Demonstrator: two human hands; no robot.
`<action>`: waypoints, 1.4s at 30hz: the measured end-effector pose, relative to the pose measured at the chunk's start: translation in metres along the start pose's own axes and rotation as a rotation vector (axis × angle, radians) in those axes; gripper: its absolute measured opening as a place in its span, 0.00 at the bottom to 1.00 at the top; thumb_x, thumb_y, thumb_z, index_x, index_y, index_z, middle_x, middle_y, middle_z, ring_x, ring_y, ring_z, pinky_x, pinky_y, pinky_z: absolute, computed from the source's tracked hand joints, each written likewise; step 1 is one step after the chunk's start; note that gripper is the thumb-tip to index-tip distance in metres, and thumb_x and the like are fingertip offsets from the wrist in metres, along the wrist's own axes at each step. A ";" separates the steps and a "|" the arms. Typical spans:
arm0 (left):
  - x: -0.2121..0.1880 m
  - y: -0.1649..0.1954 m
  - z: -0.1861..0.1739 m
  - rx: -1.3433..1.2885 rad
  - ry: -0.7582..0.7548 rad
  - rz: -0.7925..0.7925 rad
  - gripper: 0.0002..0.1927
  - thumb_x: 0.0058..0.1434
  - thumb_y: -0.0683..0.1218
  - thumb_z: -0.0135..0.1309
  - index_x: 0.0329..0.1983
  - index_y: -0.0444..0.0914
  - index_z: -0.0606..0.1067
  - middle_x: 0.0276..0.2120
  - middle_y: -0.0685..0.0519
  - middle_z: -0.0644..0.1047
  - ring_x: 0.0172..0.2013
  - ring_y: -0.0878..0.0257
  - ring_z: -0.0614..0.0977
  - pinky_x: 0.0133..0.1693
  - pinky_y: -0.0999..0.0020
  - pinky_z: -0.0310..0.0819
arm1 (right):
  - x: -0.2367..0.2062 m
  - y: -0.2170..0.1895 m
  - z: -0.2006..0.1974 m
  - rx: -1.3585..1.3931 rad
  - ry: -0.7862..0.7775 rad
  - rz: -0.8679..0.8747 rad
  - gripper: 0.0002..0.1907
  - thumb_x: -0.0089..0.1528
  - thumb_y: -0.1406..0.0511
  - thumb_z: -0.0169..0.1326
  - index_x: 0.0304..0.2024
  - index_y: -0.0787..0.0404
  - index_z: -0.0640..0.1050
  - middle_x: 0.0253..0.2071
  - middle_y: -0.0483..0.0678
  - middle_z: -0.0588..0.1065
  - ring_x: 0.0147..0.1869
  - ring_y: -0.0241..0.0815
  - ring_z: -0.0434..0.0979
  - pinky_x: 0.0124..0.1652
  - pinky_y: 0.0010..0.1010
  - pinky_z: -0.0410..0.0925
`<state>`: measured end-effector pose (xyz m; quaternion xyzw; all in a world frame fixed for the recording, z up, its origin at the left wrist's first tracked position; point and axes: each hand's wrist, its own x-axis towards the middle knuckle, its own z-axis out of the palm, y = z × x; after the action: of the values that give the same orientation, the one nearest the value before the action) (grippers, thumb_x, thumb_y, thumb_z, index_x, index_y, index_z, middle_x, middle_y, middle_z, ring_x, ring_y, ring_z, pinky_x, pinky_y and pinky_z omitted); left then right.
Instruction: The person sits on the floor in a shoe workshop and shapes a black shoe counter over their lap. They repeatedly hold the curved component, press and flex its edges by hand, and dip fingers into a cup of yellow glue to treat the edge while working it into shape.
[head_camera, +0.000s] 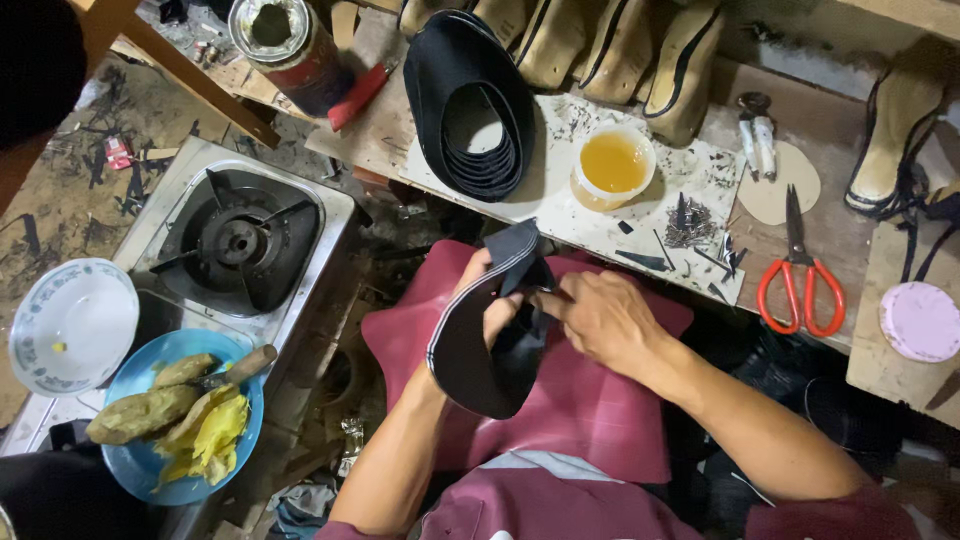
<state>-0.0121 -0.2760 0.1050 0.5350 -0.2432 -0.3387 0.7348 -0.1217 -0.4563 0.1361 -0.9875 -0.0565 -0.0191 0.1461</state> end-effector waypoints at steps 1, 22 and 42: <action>0.002 -0.002 0.001 -0.025 -0.025 -0.012 0.28 0.59 0.39 0.51 0.64 0.37 0.65 0.47 0.54 0.75 0.47 0.65 0.76 0.52 0.68 0.71 | 0.001 0.002 0.007 -0.027 -0.072 0.032 0.18 0.56 0.71 0.56 0.49 0.54 0.82 0.28 0.50 0.73 0.28 0.53 0.75 0.29 0.45 0.69; 0.008 -0.002 -0.019 0.401 0.024 0.342 0.30 0.51 0.31 0.45 0.60 0.33 0.70 0.52 0.47 0.72 0.55 0.55 0.75 0.59 0.68 0.68 | -0.017 -0.005 0.014 0.334 0.112 -0.001 0.17 0.59 0.69 0.58 0.51 0.61 0.79 0.33 0.56 0.76 0.26 0.56 0.74 0.25 0.44 0.68; -0.018 -0.016 -0.003 0.295 0.220 0.283 0.24 0.66 0.38 0.58 0.64 0.35 0.70 0.51 0.51 0.77 0.51 0.63 0.80 0.56 0.67 0.75 | -0.005 -0.013 0.045 1.044 0.267 0.431 0.40 0.55 0.70 0.66 0.68 0.66 0.66 0.41 0.46 0.76 0.40 0.29 0.75 0.39 0.21 0.71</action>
<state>-0.0258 -0.2635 0.0891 0.6310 -0.2809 -0.1328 0.7109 -0.1272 -0.4312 0.0966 -0.7629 0.1627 -0.0831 0.6201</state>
